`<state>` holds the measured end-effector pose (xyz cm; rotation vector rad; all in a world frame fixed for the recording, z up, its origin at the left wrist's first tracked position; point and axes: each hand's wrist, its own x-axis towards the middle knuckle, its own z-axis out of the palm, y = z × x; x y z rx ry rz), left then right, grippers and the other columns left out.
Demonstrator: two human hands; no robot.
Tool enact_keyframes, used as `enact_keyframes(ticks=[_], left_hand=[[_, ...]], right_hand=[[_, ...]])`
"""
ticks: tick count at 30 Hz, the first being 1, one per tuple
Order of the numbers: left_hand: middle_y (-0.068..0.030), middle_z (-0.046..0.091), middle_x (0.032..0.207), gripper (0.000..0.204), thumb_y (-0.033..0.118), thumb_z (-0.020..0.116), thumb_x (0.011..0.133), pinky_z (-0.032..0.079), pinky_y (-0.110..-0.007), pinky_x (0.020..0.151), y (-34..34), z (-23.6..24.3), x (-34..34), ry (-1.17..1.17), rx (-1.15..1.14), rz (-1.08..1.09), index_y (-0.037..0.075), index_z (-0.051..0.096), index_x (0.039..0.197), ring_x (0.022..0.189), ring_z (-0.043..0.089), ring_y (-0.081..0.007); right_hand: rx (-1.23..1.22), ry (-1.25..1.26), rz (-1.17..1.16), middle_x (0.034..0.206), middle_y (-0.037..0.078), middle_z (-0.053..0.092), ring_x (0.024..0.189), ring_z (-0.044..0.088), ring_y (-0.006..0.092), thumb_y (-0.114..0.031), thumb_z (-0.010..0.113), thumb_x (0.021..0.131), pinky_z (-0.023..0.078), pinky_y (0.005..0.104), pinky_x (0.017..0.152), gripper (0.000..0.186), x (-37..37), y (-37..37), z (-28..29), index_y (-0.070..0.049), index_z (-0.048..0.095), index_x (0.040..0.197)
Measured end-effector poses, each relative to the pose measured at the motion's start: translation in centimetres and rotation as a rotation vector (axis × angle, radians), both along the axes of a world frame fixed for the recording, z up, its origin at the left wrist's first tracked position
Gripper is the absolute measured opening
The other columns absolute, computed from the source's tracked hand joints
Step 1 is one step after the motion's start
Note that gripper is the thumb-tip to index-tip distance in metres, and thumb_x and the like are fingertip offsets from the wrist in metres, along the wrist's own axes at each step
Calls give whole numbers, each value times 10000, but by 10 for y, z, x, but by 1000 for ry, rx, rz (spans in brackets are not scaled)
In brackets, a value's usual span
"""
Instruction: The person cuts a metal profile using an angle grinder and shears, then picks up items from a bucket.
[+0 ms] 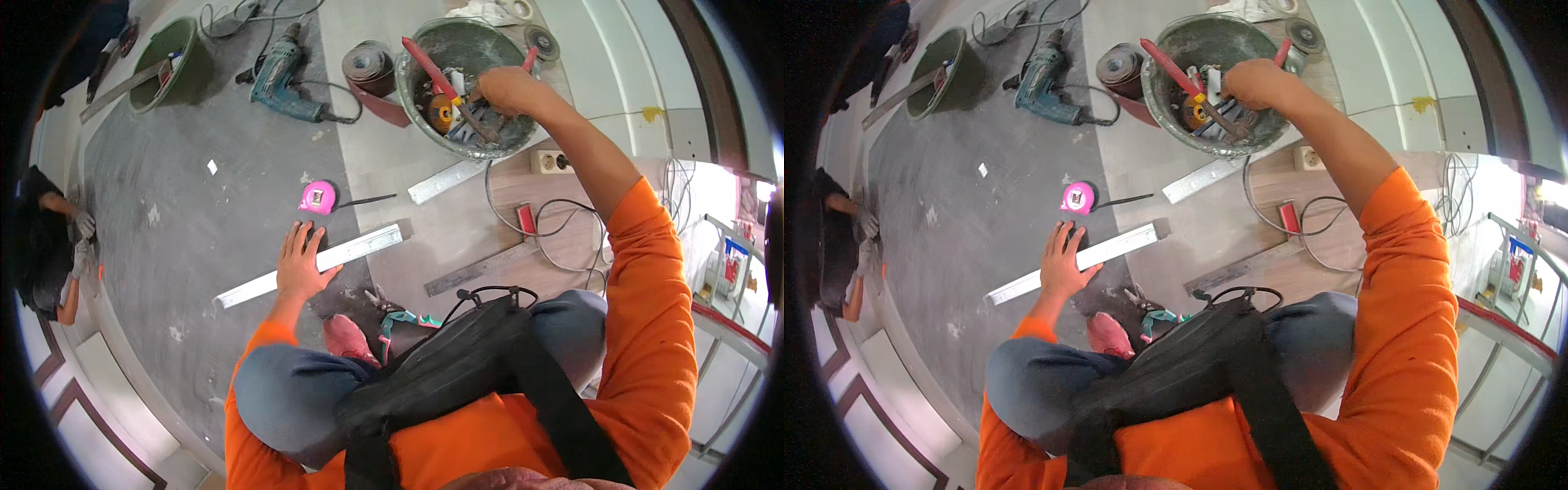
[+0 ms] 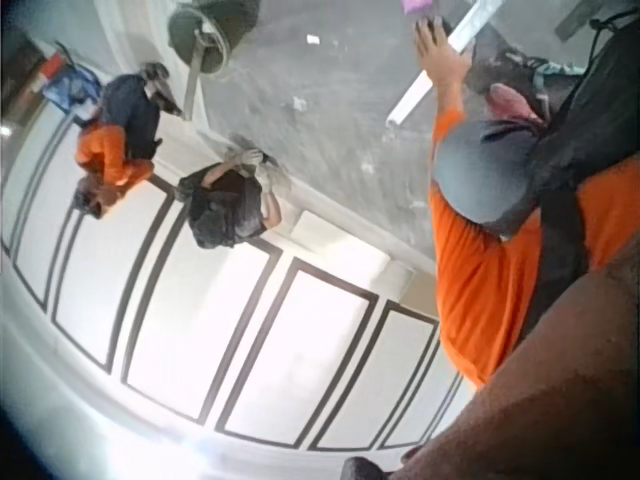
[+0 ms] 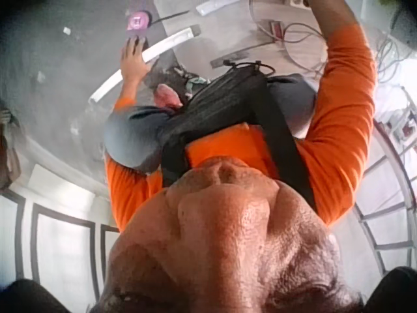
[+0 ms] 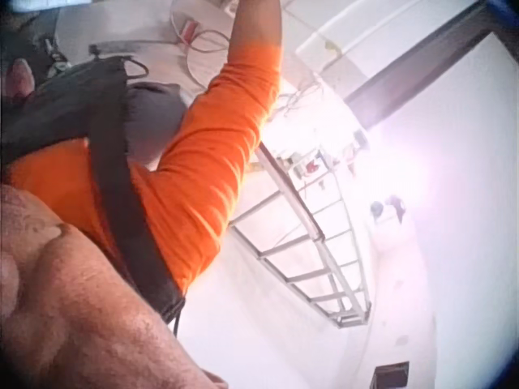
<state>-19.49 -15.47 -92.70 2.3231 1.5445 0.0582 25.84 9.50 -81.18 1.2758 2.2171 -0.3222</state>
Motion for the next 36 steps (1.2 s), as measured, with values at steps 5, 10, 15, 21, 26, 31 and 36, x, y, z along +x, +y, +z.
enact_keyframes(ticks=[5, 10, 15, 21, 26, 31, 36], left_hand=[[-139, 438, 1501, 834, 465, 842, 713, 327, -545, 1173, 0, -5, -1, 5, 39, -27, 143, 523, 1412, 1437, 370, -388], [-139, 441, 1496, 839, 464, 843, 706, 332, -557, 1165, 4, -5, 2, -1, 41, -36, 141, 522, 1410, 1431, 375, -394], [-140, 441, 1492, 841, 460, 849, 699, 336, -564, 1159, 3, -3, -1, 20, 35, -31, 141, 524, 1406, 1423, 382, -399], [-140, 434, 1497, 849, 458, 855, 696, 343, -548, 1157, 4, -4, 2, 9, 29, -33, 143, 521, 1410, 1426, 379, -399], [-144, 449, 1483, 828, 442, 859, 694, 351, -542, 1156, 3, 1, 1, -19, 20, -13, 140, 536, 1394, 1410, 399, -408], [-147, 459, 1476, 822, 435, 863, 684, 362, -540, 1152, 5, 0, 1, -36, 23, -11, 134, 548, 1381, 1402, 409, -411], [-128, 446, 1476, 834, 454, 848, 699, 346, -535, 1163, 4, -2, -1, -16, 13, -15, 137, 530, 1402, 1414, 390, -397]], right_hand=[[-35, 192, -63, 1033, 142, 751, 990, 713, 356, -37, 618, 810, 570, 447, 837, 385, 16, 7, -11, -196, 771, 1126], [-15, 265, -229, 1046, 122, 752, 1005, 710, 348, -66, 620, 824, 566, 456, 853, 312, 11, 33, -30, -183, 785, 1063], [169, 258, -59, 1039, 170, 742, 976, 714, 365, -126, 648, 833, 572, 457, 819, 226, -29, 55, -54, -108, 774, 1021], [260, 134, 88, 1027, 154, 740, 937, 729, 348, -183, 732, 787, 585, 445, 770, 179, -15, 59, -86, -67, 778, 915], [376, 152, 147, 1080, 124, 710, 959, 703, 335, -212, 734, 775, 576, 442, 767, 168, -6, 39, -58, -98, 784, 887], [516, 104, 160, 1154, 86, 661, 1085, 629, 288, -159, 670, 800, 561, 406, 792, 147, 19, 1, -38, -124, 786, 882], [385, -22, 227, 1183, 46, 648, 1130, 596, 252, -115, 640, 814, 540, 408, 827, 178, 34, 7, -22, -127, 773, 931]])
